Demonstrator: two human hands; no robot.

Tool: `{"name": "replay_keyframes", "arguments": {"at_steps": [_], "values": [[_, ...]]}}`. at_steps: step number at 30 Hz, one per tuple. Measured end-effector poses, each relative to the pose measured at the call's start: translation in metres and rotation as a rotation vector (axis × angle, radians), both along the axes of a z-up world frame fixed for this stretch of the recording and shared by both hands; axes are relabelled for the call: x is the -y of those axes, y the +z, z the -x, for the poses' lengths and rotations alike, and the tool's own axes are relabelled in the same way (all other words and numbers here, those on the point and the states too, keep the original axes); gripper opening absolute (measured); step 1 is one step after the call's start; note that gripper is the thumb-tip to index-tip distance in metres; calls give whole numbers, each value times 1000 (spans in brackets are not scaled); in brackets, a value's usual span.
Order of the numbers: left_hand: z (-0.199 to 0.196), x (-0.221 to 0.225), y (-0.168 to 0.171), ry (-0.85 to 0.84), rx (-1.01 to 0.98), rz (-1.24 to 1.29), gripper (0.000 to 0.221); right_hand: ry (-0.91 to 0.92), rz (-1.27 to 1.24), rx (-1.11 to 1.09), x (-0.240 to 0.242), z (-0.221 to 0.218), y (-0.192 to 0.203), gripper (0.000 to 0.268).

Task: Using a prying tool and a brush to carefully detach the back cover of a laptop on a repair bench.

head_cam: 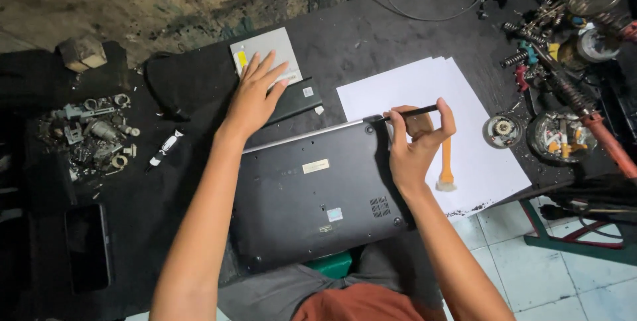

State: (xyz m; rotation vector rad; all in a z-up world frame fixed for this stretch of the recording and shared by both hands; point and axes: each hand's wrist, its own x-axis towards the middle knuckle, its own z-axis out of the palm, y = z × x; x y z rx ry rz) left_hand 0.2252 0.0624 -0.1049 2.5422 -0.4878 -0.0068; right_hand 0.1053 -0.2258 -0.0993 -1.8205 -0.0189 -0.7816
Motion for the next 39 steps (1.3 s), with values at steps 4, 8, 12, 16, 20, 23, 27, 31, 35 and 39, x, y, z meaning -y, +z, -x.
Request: {"name": "replay_keyframes", "arguments": {"at_steps": [4,8,12,16,20,23,27,31,35,39], "values": [[54,26,55,56,109,169,35,5,-26,-5,0,-2,1,72],[141,32,81,47,58,272,33,29,-91,-11,2,-1,-2,75],[209,18,67,258,-38,153,41,27,-97,-83,2,3,8,83],[251,8,45,443,-184,168,52,78,-264,-138,1,7,17,77],[259,12,24,438,-137,55,56,152,-202,-127,1,7,16,66],[258,18,21,511,38,66,47,33,-202,-180,0,4,12,81],[257,19,20,543,56,118,44,102,-250,-114,-2,5,21,73],[257,18,20,558,40,142,42,-3,-182,-146,3,3,11,78],[258,19,22,566,76,145,40,157,-270,-128,3,4,10,66],[257,20,22,558,71,163,40,60,-247,-156,3,4,11,78]]}}
